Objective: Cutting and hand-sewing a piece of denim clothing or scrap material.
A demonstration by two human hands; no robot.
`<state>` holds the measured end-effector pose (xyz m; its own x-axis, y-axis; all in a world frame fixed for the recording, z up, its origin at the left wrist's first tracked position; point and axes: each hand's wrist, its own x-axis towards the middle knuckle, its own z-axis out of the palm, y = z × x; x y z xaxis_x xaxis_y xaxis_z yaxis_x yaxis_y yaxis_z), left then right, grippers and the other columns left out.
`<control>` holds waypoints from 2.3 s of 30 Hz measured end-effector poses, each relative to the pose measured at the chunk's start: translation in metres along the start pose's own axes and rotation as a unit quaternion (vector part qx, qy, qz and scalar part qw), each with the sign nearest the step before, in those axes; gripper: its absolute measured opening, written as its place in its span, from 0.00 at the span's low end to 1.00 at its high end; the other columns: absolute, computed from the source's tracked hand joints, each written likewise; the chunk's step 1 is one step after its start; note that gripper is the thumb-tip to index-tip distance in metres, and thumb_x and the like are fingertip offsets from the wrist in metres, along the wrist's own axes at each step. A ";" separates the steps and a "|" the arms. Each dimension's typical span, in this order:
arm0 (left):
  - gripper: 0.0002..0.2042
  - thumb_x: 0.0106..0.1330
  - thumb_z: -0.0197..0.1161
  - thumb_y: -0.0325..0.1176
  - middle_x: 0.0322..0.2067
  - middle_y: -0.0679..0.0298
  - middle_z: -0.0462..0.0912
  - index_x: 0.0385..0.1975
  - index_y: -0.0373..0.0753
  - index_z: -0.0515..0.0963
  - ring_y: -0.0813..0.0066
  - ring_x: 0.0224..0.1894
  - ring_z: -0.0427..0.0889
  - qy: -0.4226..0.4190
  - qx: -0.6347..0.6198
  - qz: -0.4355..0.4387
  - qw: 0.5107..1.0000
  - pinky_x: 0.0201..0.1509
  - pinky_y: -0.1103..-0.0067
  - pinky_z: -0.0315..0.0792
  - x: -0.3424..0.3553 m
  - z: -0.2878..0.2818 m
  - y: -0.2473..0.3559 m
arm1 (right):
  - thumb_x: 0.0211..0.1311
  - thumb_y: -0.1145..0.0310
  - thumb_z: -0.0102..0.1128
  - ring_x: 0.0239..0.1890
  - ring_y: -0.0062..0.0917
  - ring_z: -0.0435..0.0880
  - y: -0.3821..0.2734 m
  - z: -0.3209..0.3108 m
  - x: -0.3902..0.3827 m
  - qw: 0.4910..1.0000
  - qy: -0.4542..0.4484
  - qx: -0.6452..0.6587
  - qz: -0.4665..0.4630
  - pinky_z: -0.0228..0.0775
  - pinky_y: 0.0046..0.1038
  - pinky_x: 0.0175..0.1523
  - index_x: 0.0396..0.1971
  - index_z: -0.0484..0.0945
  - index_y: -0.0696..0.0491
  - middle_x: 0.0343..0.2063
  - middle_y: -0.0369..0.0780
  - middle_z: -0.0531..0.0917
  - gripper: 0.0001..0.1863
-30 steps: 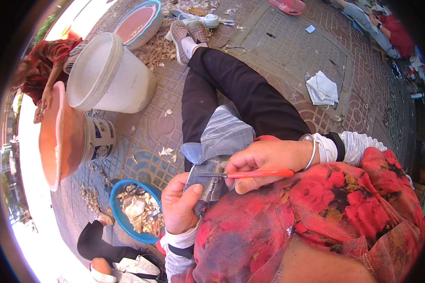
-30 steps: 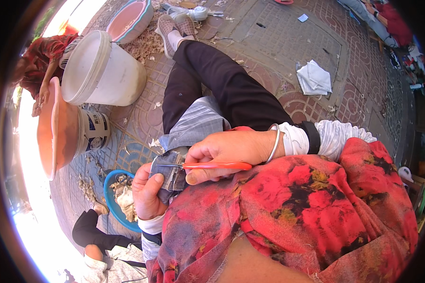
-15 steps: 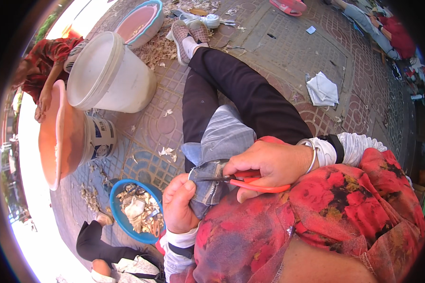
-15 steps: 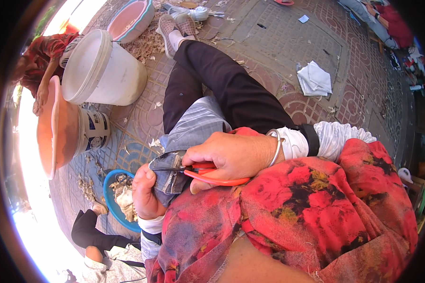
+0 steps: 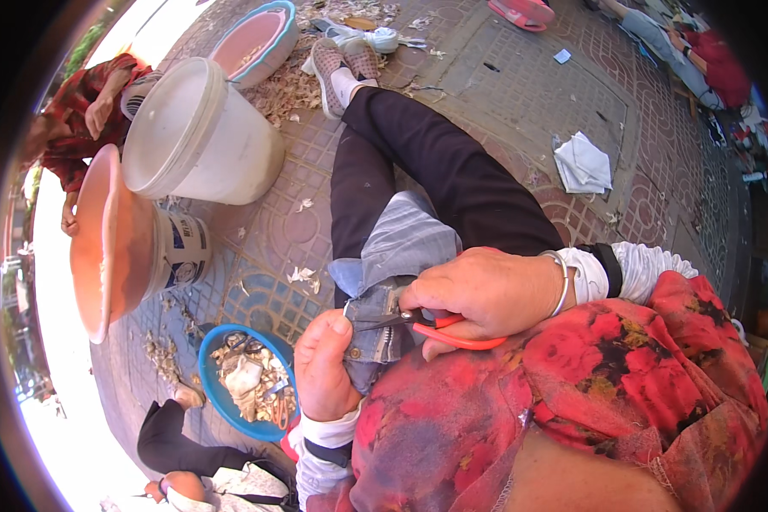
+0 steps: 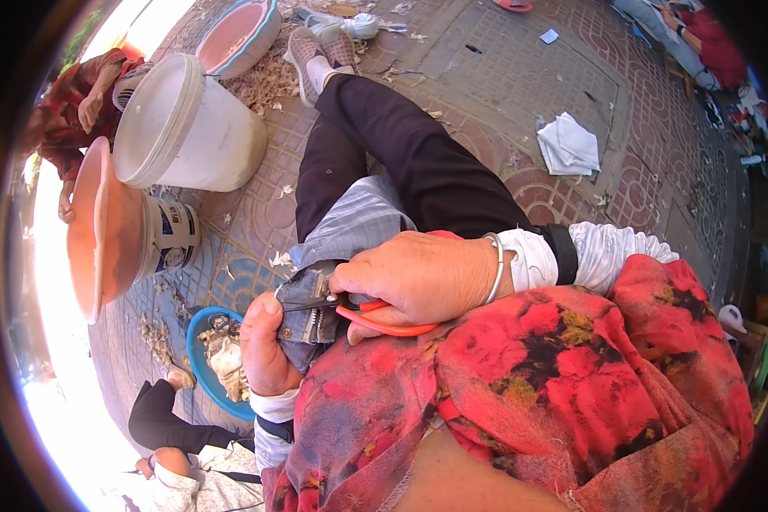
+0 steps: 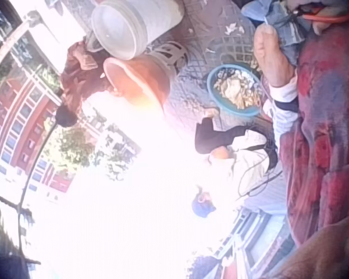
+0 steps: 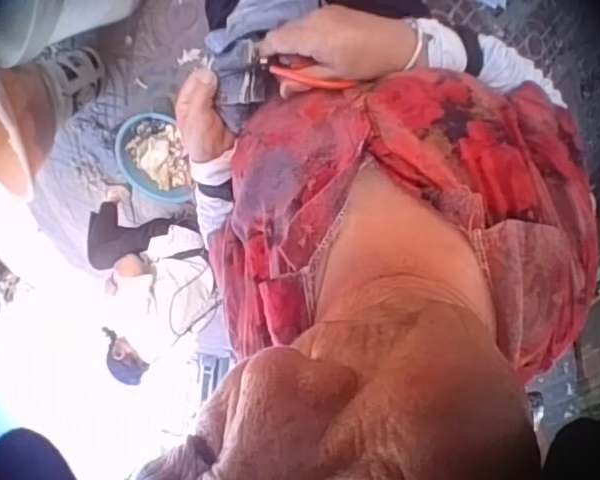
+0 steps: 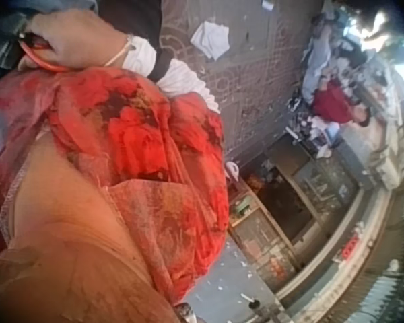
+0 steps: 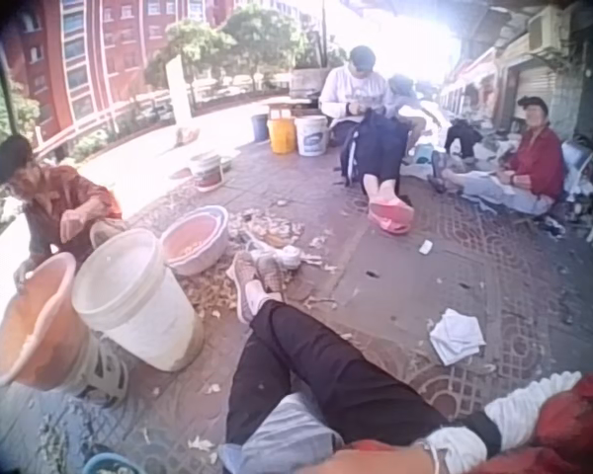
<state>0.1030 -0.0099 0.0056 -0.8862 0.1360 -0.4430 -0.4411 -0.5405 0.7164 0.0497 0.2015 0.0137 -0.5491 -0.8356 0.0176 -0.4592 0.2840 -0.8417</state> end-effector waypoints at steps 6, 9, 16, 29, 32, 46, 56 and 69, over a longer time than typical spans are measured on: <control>0.08 0.61 0.50 0.29 0.29 0.59 0.79 0.32 0.31 0.73 0.75 0.29 0.77 0.005 -0.008 -0.003 1.000 0.35 0.80 0.71 0.000 0.001 0.001 | 0.49 0.56 0.59 0.27 0.40 0.76 -0.004 -0.002 0.001 0.997 0.018 -0.067 -0.018 0.68 0.35 0.30 0.36 0.68 0.56 0.25 0.44 0.73 0.21; 0.07 0.60 0.50 0.29 0.29 0.59 0.79 0.31 0.31 0.73 0.75 0.28 0.77 0.010 -0.011 0.000 1.000 0.35 0.80 0.72 0.001 0.003 0.001 | 0.48 0.58 0.59 0.28 0.39 0.75 -0.003 0.000 0.001 0.991 0.045 -0.126 -0.024 0.68 0.34 0.30 0.36 0.68 0.56 0.25 0.44 0.73 0.21; 0.08 0.60 0.49 0.30 0.29 0.60 0.78 0.31 0.32 0.72 0.76 0.28 0.76 0.006 0.002 0.002 1.000 0.34 0.81 0.71 0.001 0.004 0.003 | 0.47 0.59 0.60 0.27 0.37 0.75 0.003 0.002 0.005 0.964 0.123 -0.219 -0.085 0.68 0.33 0.31 0.35 0.70 0.57 0.24 0.42 0.73 0.20; 0.09 0.62 0.50 0.33 0.31 0.60 0.78 0.34 0.33 0.72 0.76 0.30 0.75 -0.042 0.023 0.092 0.995 0.38 0.79 0.70 -0.002 0.008 0.001 | 0.62 0.52 0.45 0.17 0.12 0.63 -0.008 0.003 -0.002 0.756 0.055 0.641 0.122 0.55 0.14 0.21 0.40 0.67 0.56 0.19 0.33 0.68 0.20; 0.12 0.61 0.52 0.35 0.33 0.58 0.78 0.36 0.32 0.71 0.74 0.33 0.76 -0.044 -0.013 0.092 0.995 0.40 0.77 0.71 -0.001 0.005 -0.006 | 0.61 0.52 0.45 0.16 0.09 0.60 -0.005 -0.006 0.003 0.795 0.040 0.603 0.051 0.52 0.13 0.20 0.39 0.67 0.54 0.18 0.30 0.66 0.20; 0.12 0.53 0.55 0.19 0.34 0.61 0.78 0.38 0.32 0.71 0.78 0.35 0.76 -0.050 0.045 0.070 0.995 0.43 0.80 0.70 -0.003 0.007 0.005 | 0.58 0.53 0.50 0.18 0.08 0.63 -0.008 -0.019 -0.001 0.854 -0.172 0.443 0.212 0.53 0.12 0.21 0.37 0.71 0.51 0.19 0.28 0.70 0.17; 0.11 0.53 0.56 0.18 0.34 0.64 0.78 0.38 0.32 0.72 0.81 0.35 0.74 -0.035 0.119 0.089 0.988 0.42 0.83 0.68 -0.007 0.009 0.006 | 0.58 0.52 0.50 0.18 0.09 0.63 -0.006 -0.015 0.000 0.859 -0.166 0.438 0.206 0.53 0.13 0.21 0.36 0.71 0.52 0.19 0.28 0.70 0.18; 0.12 0.53 0.55 0.18 0.34 0.64 0.77 0.38 0.32 0.72 0.81 0.35 0.74 -0.034 0.123 0.095 0.987 0.42 0.83 0.68 -0.009 0.008 0.003 | 0.58 0.50 0.50 0.18 0.09 0.63 -0.005 -0.013 0.000 0.854 -0.176 0.440 0.215 0.54 0.13 0.21 0.36 0.71 0.52 0.18 0.28 0.70 0.19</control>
<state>0.1081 -0.0064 0.0159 -0.9600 0.1123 -0.2566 -0.2798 -0.3455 0.8957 0.0428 0.2067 0.0246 -0.2200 -0.8765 -0.4282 0.5190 0.2665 -0.8122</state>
